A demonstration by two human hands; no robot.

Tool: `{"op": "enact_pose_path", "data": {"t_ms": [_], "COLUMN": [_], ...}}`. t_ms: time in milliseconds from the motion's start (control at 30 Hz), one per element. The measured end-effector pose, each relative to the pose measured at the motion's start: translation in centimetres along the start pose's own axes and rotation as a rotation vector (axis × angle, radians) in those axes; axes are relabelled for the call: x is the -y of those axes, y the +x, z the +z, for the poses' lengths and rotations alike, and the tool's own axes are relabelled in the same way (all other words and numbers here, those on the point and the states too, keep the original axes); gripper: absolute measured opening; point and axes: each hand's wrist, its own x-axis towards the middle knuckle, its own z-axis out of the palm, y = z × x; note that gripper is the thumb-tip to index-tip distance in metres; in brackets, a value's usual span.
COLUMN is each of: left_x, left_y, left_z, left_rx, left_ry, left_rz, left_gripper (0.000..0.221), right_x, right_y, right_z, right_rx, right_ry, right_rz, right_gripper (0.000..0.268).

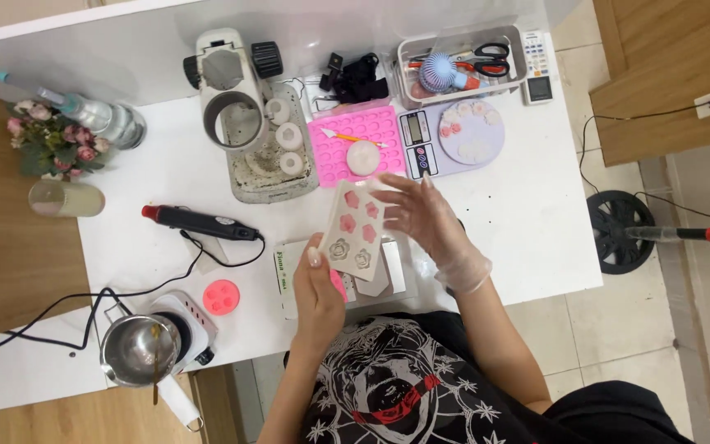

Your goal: Removing small wax decorative pieces from silicone molds.

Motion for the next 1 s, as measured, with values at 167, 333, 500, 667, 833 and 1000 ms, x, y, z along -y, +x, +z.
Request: {"op": "enact_pose_path", "data": {"t_ms": [167,333,500,667,833,1000], "left_x": [-0.6,-0.3,-4.1,-7.3,-8.2,-9.3], "left_y": [-0.2,0.5,1.3,1.3,1.3,1.6], "left_z": [-0.7,-2.9,-3.8,-2.6,-1.4,-1.0], "left_rx": [-0.012,0.068,0.207,0.338,0.149,0.005], "left_ry": [-0.001,0.166,-0.074,-0.139,-0.091,-0.03], "left_rz": [-0.01,0.305,0.245,0.245,0.303,0.311], "left_gripper": [0.052,0.046,0.044,0.032,0.031,0.03], "right_x": [1.1,4.4,7.4,9.9,11.0,9.5], "right_y": [-2.3,-4.1,-6.0,-7.2,-9.2,-11.2], "right_z": [3.8,5.9,7.5,10.0,12.8,12.9], "right_rx": [0.164,0.051,0.086,0.118,-0.072,-0.137], "right_ry": [0.151,-0.161,-0.349,-0.437,-0.821,-1.101], "right_rz": [0.05,-0.055,-0.152,-0.233,-0.702,-1.145], "right_gripper": [0.05,0.038,0.028,0.03,0.035,0.035]}}
